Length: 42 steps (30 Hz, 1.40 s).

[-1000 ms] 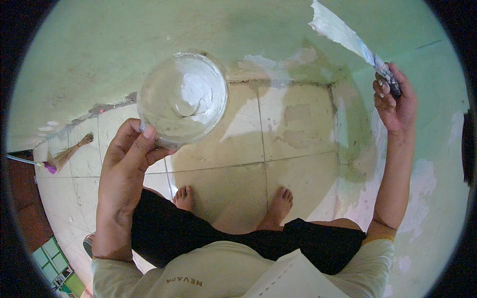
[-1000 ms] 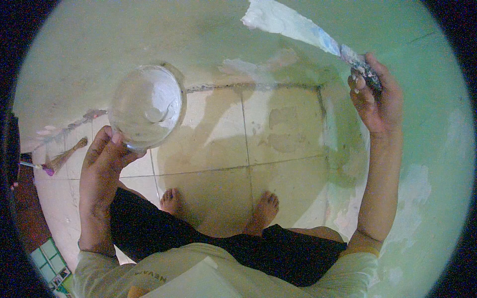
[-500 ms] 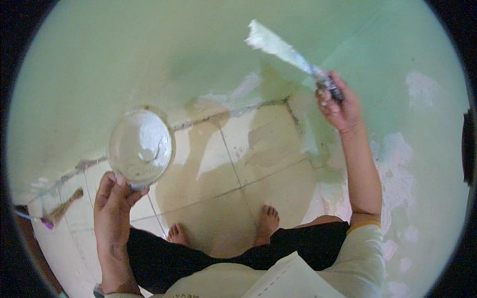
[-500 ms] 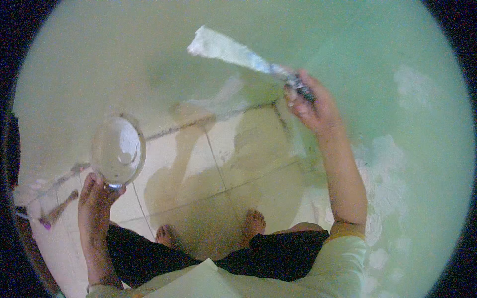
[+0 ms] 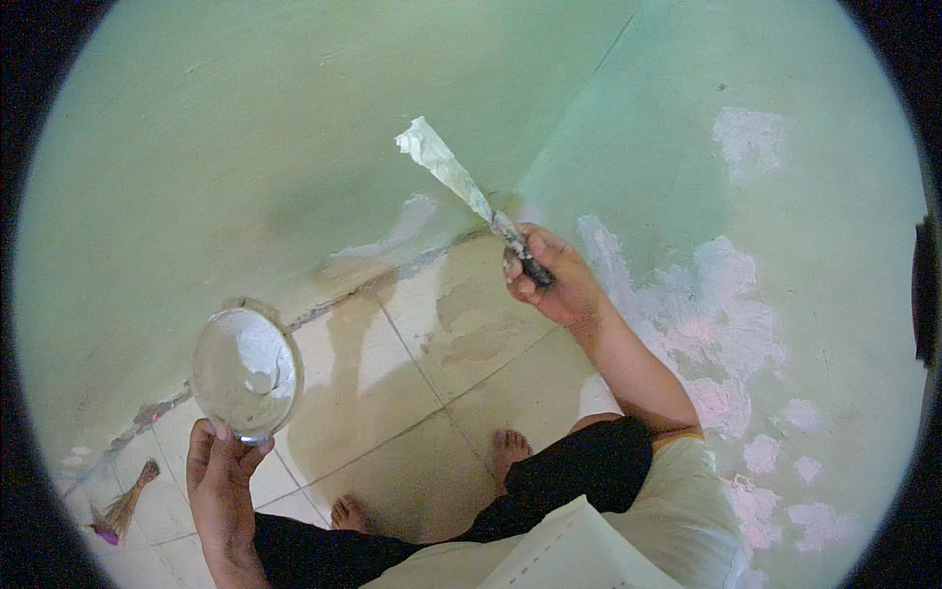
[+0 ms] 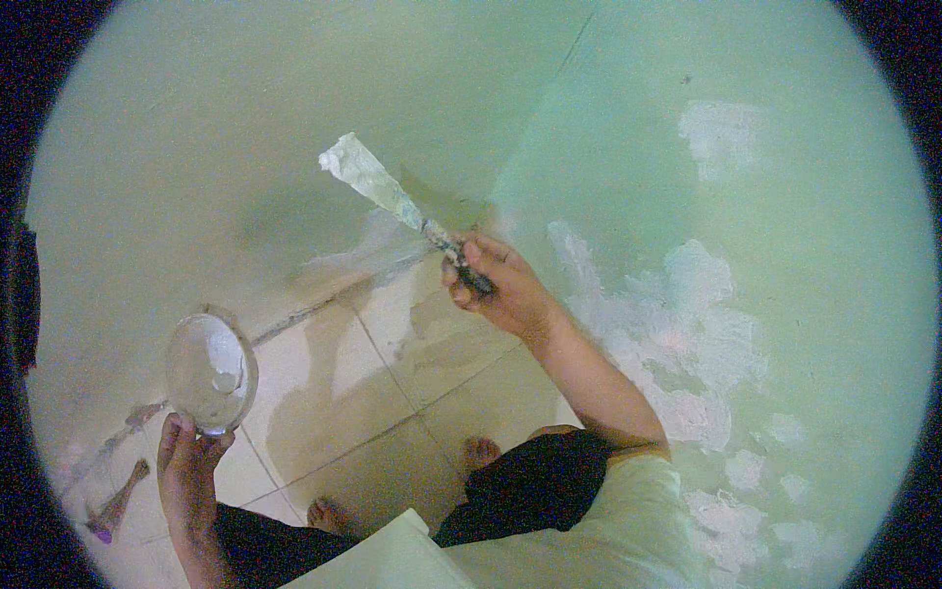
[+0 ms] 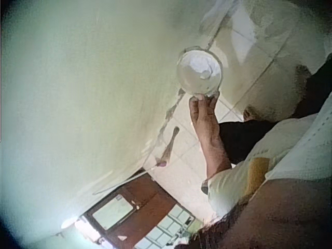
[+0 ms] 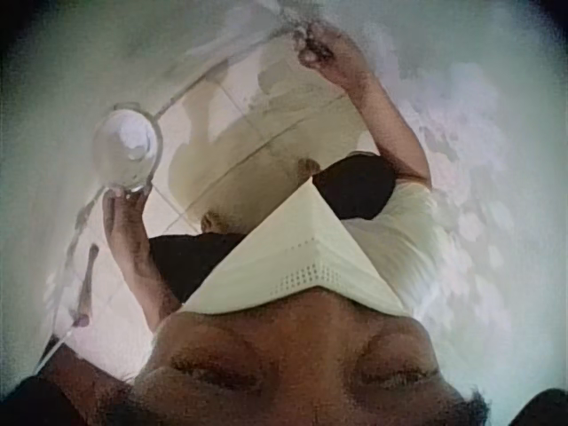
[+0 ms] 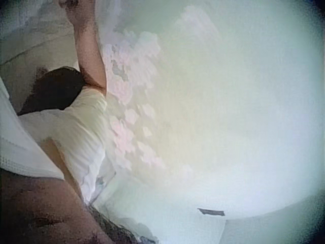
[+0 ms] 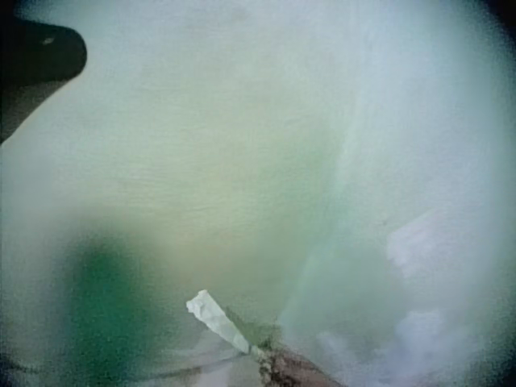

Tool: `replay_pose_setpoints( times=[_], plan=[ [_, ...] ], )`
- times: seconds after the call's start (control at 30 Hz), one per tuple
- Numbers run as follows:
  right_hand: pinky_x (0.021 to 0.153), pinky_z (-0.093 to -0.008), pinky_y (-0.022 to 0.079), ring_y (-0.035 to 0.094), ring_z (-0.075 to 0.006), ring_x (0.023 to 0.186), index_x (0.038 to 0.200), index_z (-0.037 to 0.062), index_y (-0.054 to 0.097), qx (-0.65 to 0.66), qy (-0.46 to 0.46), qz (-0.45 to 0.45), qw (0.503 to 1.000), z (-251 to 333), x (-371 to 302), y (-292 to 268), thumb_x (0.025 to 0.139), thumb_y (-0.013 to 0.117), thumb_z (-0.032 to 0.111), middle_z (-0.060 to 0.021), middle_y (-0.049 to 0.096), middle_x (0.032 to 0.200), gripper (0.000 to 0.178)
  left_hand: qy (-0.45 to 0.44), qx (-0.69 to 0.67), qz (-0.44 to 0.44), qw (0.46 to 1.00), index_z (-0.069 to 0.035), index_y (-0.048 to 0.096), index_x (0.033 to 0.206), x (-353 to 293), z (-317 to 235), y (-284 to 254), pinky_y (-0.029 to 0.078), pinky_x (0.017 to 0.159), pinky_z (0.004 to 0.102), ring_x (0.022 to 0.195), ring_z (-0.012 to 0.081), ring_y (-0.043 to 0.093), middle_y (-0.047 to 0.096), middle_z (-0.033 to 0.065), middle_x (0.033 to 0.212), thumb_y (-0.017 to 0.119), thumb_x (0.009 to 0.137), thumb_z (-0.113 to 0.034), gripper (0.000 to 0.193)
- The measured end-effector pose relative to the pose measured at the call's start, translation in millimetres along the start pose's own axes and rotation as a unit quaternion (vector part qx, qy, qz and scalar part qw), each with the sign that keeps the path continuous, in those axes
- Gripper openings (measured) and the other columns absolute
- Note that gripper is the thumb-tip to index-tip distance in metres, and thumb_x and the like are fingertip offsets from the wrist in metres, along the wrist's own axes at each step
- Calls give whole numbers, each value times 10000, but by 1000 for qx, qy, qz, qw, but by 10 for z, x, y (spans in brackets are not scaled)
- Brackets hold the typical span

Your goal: The person applies a white substance from a bowl onto the wall and baseboard area using a putty knife.

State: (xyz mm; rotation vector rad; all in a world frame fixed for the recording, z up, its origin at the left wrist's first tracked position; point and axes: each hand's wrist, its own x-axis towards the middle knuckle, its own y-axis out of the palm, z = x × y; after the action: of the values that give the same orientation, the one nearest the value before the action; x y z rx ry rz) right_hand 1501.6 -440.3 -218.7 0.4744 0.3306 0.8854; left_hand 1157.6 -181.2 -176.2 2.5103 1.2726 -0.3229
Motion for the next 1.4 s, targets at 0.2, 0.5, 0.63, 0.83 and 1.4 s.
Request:
replay_pose_setpoints(
  times=[0.2, 0.5, 0.63, 0.83, 1.4],
  plan=[
    [484, -242, 354, 464, -103, 582, 1133, 103, 499, 55, -3, -23, 998, -113, -35, 116, 950, 570, 225, -54, 553, 799, 231, -16, -7, 8, 1000, -48, 526, 977, 39, 11, -54, 556, 779, 317, 888, 162, 619, 620, 86, 978, 567, 961, -202, 160],
    [492, -242, 360, 457, -79, 584, 1064, 65, 473, -124, -113, -64, 984, -227, 1, 117, 898, 645, 106, -8, 506, 766, 243, -7, -8, 26, 1000, -11, 520, 1107, 100, 107, -130, 544, 786, 320, 906, 183, 627, 604, 95, 1010, 536, 979, -283, 301],
    [495, -245, 376, 461, -80, 586, 1053, 68, 469, -167, -155, -71, 971, -271, 35, 109, 890, 660, 110, -6, 505, 754, 254, -6, 3, 39, 999, -6, 522, 1110, 119, 138, -214, 539, 791, 320, 884, 179, 622, 602, 90, 1012, 525, 984, -284, 306],
    [507, -246, 385, 474, -85, 597, 1034, 60, 477, -231, -195, -135, 944, -231, 23, 72, 891, 660, 121, -6, 513, 744, 240, -19, -21, 32, 999, -53, 513, 1001, 82, 57, -92, 560, 793, 348, 936, 177, 623, 616, 88, 1011, 558, 964, -196, 155],
    [502, -242, 392, 498, -90, 615, 1060, 44, 540, -293, -313, -300, 852, 156, -136, -402, 927, 624, 192, -20, 547, 764, 216, -18, 20, 11, 1000, 31, 494, 1241, 108, 113, -216, 537, 799, 320, 977, 187, 595, 568, 136, 1146, 545, 965, -242, 392]
  ],
)
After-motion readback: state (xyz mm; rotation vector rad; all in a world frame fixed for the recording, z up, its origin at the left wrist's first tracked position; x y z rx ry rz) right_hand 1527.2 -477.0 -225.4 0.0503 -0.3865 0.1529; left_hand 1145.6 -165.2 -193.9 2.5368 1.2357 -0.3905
